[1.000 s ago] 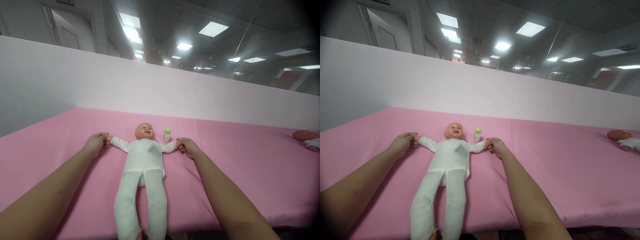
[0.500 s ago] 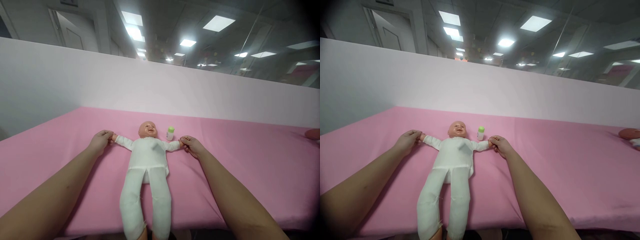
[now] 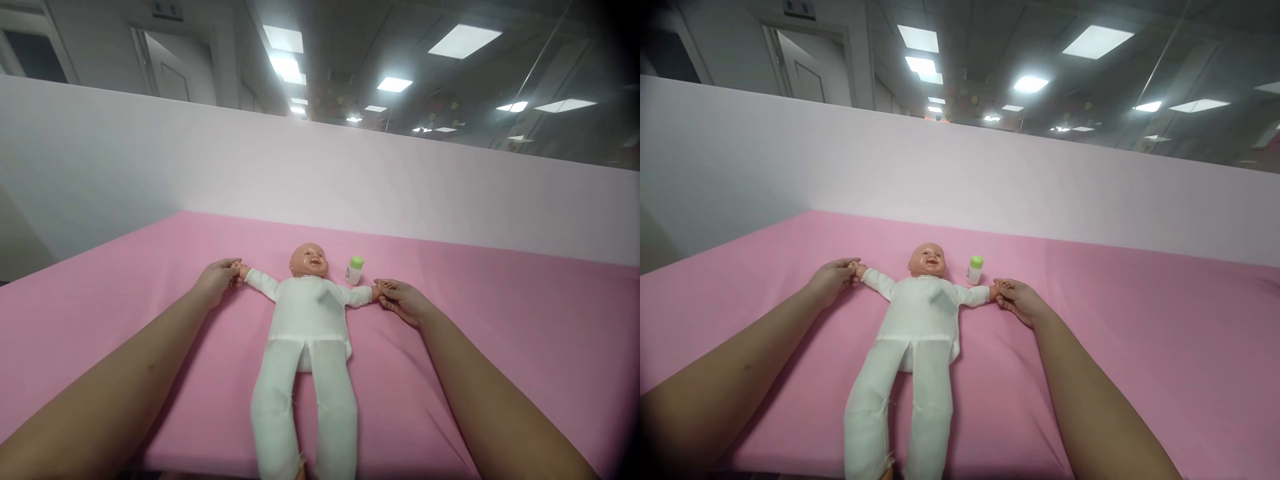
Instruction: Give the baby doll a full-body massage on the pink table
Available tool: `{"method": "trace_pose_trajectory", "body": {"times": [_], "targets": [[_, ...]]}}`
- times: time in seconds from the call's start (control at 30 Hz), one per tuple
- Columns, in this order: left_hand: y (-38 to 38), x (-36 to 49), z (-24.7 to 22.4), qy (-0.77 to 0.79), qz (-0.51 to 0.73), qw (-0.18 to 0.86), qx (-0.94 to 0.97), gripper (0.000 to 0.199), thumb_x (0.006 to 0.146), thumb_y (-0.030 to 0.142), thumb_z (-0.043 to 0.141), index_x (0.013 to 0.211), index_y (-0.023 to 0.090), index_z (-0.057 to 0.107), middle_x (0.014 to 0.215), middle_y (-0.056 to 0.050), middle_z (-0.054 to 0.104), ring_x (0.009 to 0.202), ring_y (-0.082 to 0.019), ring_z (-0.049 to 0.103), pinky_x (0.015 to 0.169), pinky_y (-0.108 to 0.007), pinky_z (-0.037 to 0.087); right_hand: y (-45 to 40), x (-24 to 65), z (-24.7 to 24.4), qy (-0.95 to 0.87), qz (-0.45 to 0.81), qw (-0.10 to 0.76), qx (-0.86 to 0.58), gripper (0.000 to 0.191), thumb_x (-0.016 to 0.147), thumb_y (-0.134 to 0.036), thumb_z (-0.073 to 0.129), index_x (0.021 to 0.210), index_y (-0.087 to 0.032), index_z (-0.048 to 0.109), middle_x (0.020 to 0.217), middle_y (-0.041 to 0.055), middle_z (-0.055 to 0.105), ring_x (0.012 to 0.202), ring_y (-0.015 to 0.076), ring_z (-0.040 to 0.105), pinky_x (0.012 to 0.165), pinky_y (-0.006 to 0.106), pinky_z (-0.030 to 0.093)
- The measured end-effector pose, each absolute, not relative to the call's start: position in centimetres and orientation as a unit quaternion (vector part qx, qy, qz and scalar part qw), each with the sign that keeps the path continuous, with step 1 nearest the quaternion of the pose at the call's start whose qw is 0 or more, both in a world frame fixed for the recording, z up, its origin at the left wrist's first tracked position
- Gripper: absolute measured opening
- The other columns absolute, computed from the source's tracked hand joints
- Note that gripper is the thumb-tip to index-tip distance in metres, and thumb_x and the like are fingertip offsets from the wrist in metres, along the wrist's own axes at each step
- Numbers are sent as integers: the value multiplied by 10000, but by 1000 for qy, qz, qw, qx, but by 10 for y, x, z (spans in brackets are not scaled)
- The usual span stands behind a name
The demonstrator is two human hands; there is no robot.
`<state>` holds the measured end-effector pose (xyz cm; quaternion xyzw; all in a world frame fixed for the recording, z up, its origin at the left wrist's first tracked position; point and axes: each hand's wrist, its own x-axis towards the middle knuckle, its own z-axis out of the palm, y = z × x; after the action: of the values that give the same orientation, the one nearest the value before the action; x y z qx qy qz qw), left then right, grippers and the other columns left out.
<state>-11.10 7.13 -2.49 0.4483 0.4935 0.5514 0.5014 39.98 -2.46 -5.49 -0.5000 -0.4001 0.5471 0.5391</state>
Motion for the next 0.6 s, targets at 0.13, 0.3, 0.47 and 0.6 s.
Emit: {"method": "trace_pose_trajectory", "body": {"times": [0.13, 0.3, 0.47, 0.6], "targets": [[73, -112, -30, 491, 541, 496, 470, 509, 622, 237, 852, 1101, 135, 714, 868, -88, 730, 607, -142, 625, 583, -283, 504, -25, 404, -55, -406, 559, 524, -499, 313, 769, -198, 883, 1044, -190, 736, 969, 67, 695, 728, 127, 650, 652, 228, 617], [73, -107, -29, 510, 536, 463, 489, 298, 684, 311, 833, 908, 153, 716, 729, -58, 687, 560, -148, 596, 558, -286, 492, -25, 399, -55, -464, 512, 502, -520, 311, 739, -339, 913, 871, -171, 688, 691, 3, 607, 545, 97, 511, 477, 219, 447], [73, -105, -27, 535, 536, 447, 477, 232, 758, 314, 756, 920, 150, 742, 747, -70, 701, 538, -144, 580, 543, -289, 495, -24, 393, -55, -464, 465, 519, -546, 353, 768, -470, 862, 826, -170, 687, 611, -11, 557, 490, 91, 438, 431, 223, 349], [75, -105, -26, 551, 530, 446, 466, 287, 740, 255, 746, 1001, 135, 748, 787, -93, 714, 597, -173, 638, 562, -296, 525, -21, 391, -55, -436, 456, 530, -567, 362, 842, -513, 784, 910, -161, 730, 581, -8, 538, 469, 91, 406, 410, 221, 343]]}}
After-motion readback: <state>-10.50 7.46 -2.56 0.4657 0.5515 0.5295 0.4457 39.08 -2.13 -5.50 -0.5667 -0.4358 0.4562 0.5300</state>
